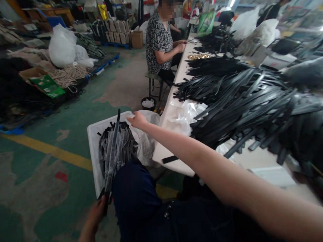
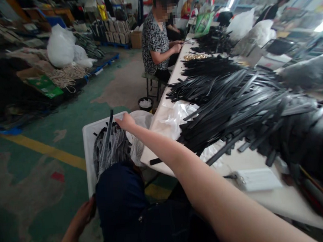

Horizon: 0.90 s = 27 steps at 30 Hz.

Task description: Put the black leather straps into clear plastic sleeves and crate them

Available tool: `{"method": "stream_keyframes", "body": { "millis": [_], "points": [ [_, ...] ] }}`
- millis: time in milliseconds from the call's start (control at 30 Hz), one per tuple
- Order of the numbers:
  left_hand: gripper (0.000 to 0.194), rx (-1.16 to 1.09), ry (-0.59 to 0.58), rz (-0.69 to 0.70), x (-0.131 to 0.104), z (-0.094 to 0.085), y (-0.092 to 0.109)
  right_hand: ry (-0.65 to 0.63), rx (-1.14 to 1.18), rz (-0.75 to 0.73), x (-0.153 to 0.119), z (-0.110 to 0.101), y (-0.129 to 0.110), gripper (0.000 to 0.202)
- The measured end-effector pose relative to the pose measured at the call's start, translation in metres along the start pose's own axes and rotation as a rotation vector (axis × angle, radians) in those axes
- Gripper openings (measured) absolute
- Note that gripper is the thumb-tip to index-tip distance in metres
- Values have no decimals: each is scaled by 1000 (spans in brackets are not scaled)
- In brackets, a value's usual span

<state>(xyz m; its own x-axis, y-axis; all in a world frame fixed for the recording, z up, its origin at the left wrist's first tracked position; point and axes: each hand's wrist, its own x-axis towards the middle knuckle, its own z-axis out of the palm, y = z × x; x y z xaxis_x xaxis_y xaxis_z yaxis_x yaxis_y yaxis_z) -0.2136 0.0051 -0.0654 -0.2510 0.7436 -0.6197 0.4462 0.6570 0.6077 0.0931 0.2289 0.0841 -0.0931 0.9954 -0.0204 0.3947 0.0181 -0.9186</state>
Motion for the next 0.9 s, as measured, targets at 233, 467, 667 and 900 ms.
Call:
{"method": "stream_keyframes", "body": {
  "millis": [233,467,667,900],
  "points": [
    [48,283,-22,516,26,19,157,-359,-230,-117,-217,-110,69,12],
    [43,201,-373,944,-51,197,326,7,-538,-147,-294,-172,110,26],
    [17,-16,-263,902,-72,279,350,132,-872,-167,-217,-175,127,47],
    [23,-250,-214,812,-110,206,275,174,-962,-101,-196,-172,168,53]
  ]
}}
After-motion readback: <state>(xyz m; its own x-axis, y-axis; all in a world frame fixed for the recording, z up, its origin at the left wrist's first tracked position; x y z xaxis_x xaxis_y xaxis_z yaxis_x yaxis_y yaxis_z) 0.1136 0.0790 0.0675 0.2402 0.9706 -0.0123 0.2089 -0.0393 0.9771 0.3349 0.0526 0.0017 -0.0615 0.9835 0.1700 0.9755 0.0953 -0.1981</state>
